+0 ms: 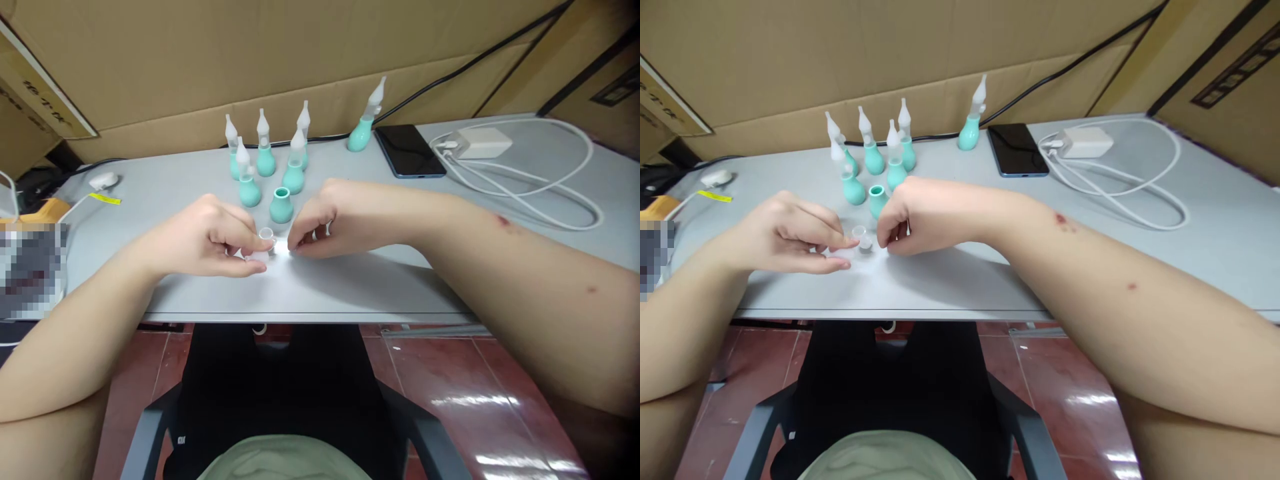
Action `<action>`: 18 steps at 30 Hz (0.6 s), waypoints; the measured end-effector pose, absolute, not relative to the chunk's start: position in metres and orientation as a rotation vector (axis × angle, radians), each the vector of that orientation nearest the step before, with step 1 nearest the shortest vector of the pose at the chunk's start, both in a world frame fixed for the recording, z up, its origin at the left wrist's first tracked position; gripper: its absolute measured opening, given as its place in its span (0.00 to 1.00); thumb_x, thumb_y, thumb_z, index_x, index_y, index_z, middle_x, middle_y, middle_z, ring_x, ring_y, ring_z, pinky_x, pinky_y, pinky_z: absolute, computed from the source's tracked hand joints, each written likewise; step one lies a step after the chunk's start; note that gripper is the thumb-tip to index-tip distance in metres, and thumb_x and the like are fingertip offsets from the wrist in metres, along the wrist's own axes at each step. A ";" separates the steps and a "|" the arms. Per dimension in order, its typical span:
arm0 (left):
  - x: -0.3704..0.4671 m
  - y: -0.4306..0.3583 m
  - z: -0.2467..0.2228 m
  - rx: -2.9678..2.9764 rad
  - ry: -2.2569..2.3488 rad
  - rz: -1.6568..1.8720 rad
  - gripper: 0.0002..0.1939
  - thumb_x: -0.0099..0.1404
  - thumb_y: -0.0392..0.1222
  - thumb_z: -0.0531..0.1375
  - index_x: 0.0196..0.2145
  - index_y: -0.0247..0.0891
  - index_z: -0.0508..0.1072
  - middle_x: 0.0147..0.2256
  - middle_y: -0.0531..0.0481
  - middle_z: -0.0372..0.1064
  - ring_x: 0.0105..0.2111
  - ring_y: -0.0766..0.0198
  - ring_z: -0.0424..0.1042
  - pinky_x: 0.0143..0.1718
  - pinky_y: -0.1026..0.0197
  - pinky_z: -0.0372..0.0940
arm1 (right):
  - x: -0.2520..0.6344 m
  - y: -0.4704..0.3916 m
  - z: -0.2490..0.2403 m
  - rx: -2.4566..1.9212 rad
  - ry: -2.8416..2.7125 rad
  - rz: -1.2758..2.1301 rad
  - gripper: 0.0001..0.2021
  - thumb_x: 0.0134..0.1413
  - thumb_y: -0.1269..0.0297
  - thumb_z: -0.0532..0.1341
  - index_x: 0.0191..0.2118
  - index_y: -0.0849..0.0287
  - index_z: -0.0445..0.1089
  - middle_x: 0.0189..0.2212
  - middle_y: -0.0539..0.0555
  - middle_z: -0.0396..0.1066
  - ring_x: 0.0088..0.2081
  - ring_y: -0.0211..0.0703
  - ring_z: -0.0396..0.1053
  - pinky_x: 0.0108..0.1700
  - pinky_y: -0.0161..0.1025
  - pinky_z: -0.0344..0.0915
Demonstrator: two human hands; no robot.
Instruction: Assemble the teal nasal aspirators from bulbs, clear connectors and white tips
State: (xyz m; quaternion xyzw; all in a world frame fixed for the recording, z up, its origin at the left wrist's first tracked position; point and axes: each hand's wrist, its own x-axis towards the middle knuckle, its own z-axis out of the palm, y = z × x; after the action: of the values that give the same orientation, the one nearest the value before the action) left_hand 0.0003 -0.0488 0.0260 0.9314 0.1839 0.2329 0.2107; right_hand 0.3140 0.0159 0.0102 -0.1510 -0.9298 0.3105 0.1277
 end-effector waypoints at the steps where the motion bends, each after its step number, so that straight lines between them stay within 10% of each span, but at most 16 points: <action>1: -0.001 -0.050 0.028 2.604 0.523 0.592 0.03 0.80 0.30 0.78 0.46 0.34 0.94 0.38 0.45 0.88 0.28 0.69 0.78 0.33 0.66 0.71 | 0.313 0.013 0.012 -0.437 -2.736 0.853 0.15 0.69 0.85 0.73 0.42 0.58 0.93 0.36 0.44 0.88 0.35 0.30 0.75 0.41 0.35 0.67; 18: 0.007 -0.053 0.014 2.696 0.619 0.401 0.04 0.85 0.33 0.75 0.51 0.32 0.94 0.43 0.46 0.93 0.38 0.57 0.89 0.43 0.59 0.76 | 0.297 -0.003 0.022 -0.690 -3.020 0.611 0.20 0.72 0.85 0.73 0.45 0.51 0.97 0.34 0.41 0.86 0.32 0.33 0.70 0.38 0.42 0.57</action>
State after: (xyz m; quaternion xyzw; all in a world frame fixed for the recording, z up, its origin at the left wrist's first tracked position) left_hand 0.0072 -0.0528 0.0139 0.9501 0.2180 0.1414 0.1724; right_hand 0.2971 -0.0032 0.0216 -0.2185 -0.9564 0.1935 -0.0081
